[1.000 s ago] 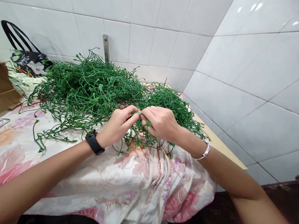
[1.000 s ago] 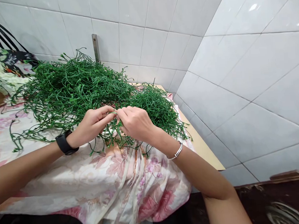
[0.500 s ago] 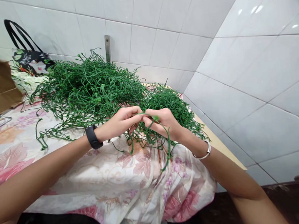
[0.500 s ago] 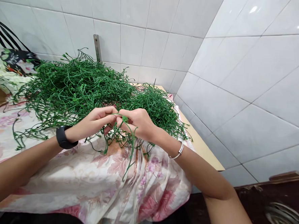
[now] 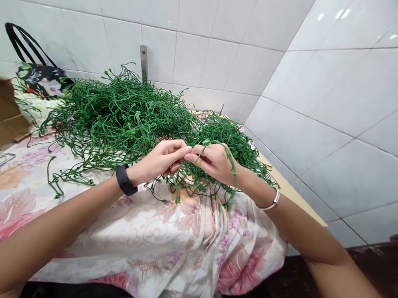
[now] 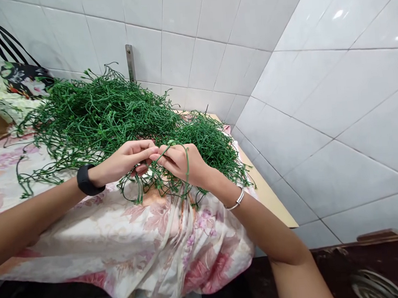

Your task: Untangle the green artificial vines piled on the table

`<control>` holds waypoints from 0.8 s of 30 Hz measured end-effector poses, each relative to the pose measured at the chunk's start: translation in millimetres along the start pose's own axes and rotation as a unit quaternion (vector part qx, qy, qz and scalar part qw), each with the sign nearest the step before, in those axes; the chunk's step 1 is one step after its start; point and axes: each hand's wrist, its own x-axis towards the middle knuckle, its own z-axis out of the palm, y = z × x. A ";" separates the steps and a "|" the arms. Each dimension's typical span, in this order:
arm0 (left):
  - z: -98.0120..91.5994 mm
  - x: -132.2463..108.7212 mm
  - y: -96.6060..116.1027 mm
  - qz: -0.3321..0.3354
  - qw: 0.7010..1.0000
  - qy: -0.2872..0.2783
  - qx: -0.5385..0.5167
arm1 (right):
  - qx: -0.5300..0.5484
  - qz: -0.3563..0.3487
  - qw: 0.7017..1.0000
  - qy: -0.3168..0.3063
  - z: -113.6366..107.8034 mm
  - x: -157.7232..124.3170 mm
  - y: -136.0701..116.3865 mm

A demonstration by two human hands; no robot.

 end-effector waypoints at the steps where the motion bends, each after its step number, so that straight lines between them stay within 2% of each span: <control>1: -1.3 -0.4 0.0 0.002 1.000 -0.010 -0.014 | 0.058 0.008 0.998 -0.003 -1.6 0.6 -1.4; 4: -3.3 -1.7 0.0 0.006 0.998 -0.034 -0.061 | 0.217 0.035 0.975 -0.032 -6.3 2.5 -7.7; 7: -2.1 -3.3 0.4 0.008 0.994 -0.057 -0.088 | 0.320 0.071 0.944 -0.048 -8.3 4.2 -12.5; 12: 1.3 -6.9 3.3 0.008 0.994 -0.071 -0.082 | 0.484 0.098 0.868 -0.052 -6.1 5.9 -13.7; 16: 3.0 -9.8 6.7 0.031 0.991 -0.083 -0.105 | 0.564 0.139 0.813 -0.047 -3.2 6.6 -16.0; 21: 4.6 -12.7 8.1 0.052 0.985 -0.083 -0.140 | 0.668 0.162 0.727 -0.013 3.3 8.1 -19.4; 24: 5.0 -13.9 7.9 0.059 0.985 -0.077 -0.145 | 0.696 0.174 0.696 -0.005 6.3 9.2 -20.5</control>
